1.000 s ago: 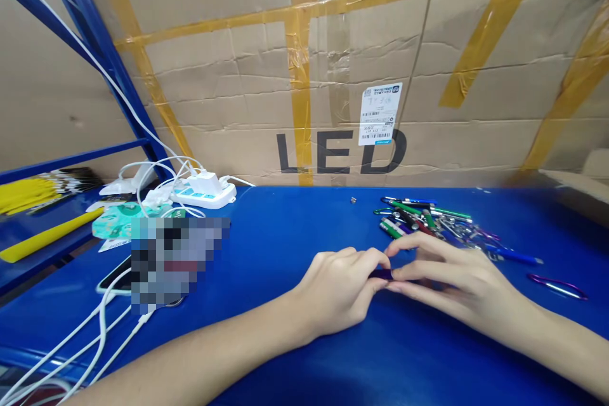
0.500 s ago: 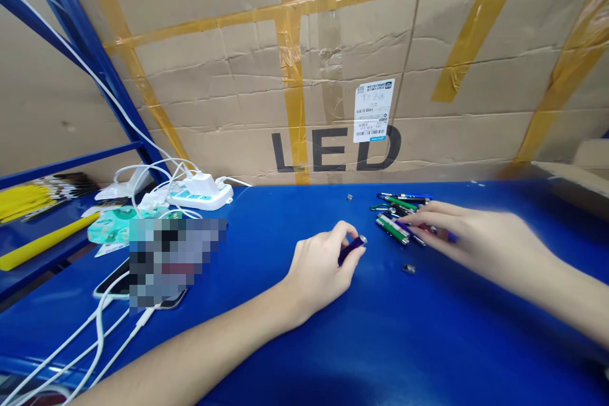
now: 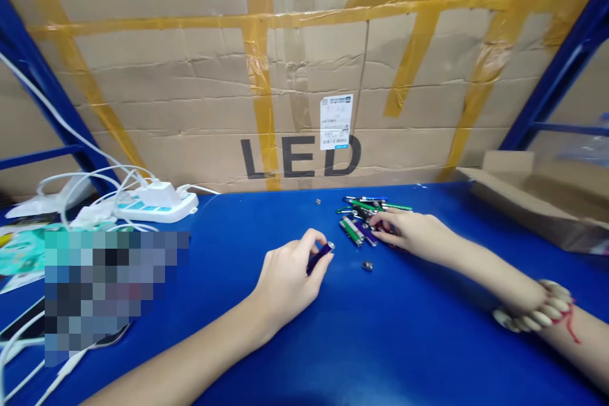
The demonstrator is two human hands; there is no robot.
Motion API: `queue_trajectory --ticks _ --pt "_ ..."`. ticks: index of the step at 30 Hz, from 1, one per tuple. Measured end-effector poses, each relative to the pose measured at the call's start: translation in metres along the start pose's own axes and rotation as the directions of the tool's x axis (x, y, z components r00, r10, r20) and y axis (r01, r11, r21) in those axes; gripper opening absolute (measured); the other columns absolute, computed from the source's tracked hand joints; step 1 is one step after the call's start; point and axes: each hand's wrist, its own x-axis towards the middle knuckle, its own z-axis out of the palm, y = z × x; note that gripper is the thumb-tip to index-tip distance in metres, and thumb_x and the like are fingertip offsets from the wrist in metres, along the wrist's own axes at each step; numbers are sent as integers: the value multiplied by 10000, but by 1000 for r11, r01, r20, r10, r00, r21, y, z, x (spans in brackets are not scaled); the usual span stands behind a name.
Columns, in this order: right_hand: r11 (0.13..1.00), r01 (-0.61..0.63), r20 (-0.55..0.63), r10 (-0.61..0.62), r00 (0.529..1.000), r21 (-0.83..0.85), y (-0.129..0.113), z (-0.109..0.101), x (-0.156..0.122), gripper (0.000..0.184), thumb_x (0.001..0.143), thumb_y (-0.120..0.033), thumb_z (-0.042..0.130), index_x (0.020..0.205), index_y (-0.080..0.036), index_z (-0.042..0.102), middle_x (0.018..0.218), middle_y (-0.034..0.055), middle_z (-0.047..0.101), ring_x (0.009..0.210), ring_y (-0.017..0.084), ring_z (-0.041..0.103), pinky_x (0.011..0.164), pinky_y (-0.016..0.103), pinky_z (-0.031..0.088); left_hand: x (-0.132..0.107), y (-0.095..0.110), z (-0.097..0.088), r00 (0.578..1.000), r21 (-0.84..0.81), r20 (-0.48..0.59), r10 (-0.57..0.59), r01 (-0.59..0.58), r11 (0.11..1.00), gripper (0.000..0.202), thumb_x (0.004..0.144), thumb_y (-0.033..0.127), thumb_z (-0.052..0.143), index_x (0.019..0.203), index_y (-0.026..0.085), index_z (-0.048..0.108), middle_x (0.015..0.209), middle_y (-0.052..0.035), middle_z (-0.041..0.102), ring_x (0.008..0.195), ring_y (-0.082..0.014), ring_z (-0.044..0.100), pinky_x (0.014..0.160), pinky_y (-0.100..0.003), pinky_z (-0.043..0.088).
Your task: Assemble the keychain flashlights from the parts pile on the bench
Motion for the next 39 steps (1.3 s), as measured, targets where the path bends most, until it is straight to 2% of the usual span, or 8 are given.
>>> queue_trajectory --ticks 6,16,20,24,27,30,33,39 --pt "996 -51 -23 52 998 74 2 0 1 172 894 -361 449 914 -261 588 1010 15 560 748 153 601 550 231 397 1 3 -1 1000 15 9 -1 1 1000 83 853 312 486 921 265 494 734 70 608 527 -114 531 517 -219 345" --pt "989 -49 -91 62 994 138 10 8 4 114 847 -353 568 798 -280 640 919 -6 577 767 164 598 548 232 384 2 4 -1 999 12 28 18 -19 1000 101 854 311 476 940 261 498 726 64 599 516 -109 524 508 -216 344" --pt "992 -24 -185 47 982 122 7 4 4 77 798 -321 634 750 -265 657 889 -7 614 720 160 605 501 220 367 1 4 -2 999 -3 41 36 -36 999 106 861 316 470 945 256 493 706 62 593 528 -113 531 522 -220 347" --pt "953 138 -418 -14 908 268 -13 -8 -4 170 836 -373 582 761 -249 670 812 -8 672 619 140 599 511 233 411 -2 6 -4 993 -63 67 102 -98 993 106 862 308 477 951 250 481 720 63 604 557 -111 545 545 -217 361" --pt "814 417 -544 -153 825 404 -36 -16 -14 251 863 -416 541 798 -215 676 771 15 684 655 147 620 573 237 474 -4 8 -4 986 -111 75 152 -143 983 107 856 297 493 947 243 474 717 66 612 564 -107 547 549 -209 370" --pt "696 562 -563 -269 781 447 -52 -17 -21 213 889 -343 521 825 -210 676 797 13 688 728 144 638 657 228 510 -4 8 -4 979 -117 86 187 -176 977 122 849 292 511 949 231 476 714 59 615 570 -107 550 552 -205 374" --pt "644 608 -542 -335 770 465 -57 -14 -23 205 901 -298 504 839 -212 679 818 11 692 746 143 646 693 227 525 -4 7 -4 977 -113 82 198 -189 975 138 852 295 510 965 225 472 729 54 619 571 -106 552 538 -202 368" --pt "664 581 -572 -271 774 471 -58 -7 -21 180 869 -323 558 811 -217 691 785 11 690 713 149 647 660 238 533 -5 6 -4 978 -127 88 191 -179 976 133 863 291 503 973 224 468 719 55 623 570 -104 557 535 -197 369"
